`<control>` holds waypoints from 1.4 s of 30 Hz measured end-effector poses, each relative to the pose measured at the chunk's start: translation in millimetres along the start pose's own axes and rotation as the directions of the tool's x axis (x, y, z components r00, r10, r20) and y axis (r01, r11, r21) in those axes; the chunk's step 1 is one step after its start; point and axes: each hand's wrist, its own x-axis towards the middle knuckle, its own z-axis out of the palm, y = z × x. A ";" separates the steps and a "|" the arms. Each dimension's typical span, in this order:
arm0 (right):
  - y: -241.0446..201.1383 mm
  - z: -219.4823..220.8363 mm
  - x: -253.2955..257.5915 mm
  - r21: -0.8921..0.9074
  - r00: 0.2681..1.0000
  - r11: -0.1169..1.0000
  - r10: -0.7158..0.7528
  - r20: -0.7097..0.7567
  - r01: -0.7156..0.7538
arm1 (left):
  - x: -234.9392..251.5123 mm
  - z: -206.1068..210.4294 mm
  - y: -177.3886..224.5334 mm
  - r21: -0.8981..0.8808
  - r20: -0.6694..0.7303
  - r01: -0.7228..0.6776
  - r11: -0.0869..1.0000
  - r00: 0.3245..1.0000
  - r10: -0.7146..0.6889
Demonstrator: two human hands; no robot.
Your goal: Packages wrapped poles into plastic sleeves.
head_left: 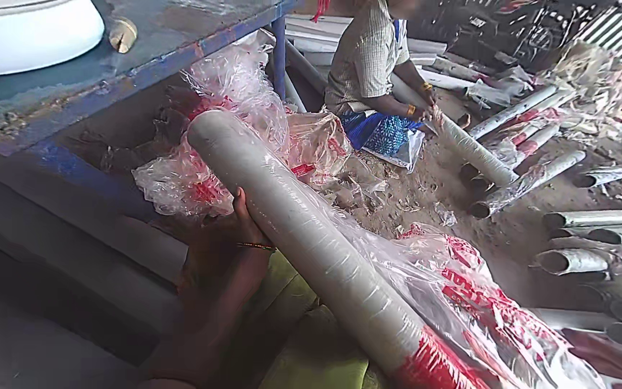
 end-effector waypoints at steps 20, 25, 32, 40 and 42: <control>-131.0 241.5 274.9 -0.159 0.762 0.986 0.133 0.633 -0.041 | -0.6 -1.7 39.0 -0.059 0.004 0.262 0.963 0.965 -0.262; -129.2 244.5 289.2 -0.394 0.788 0.892 0.074 0.612 0.222 | 15.8 -20.4 13.8 -0.125 0.131 0.191 0.974 0.976 -0.175; -74.5 224.0 338.2 -0.685 0.864 0.708 0.227 0.450 0.170 | 11.0 -13.3 20.4 -0.227 0.249 0.044 0.973 0.968 0.014; -11.3 254.3 339.4 -0.338 0.810 0.940 0.237 0.536 -0.051 | 31.3 -37.0 -12.1 -0.288 0.366 0.129 0.949 0.931 -0.015; -9.1 240.0 347.5 -0.194 0.804 0.975 0.197 0.561 -0.104 | 28.9 -40.2 -12.4 -0.257 0.376 0.071 0.964 0.926 0.032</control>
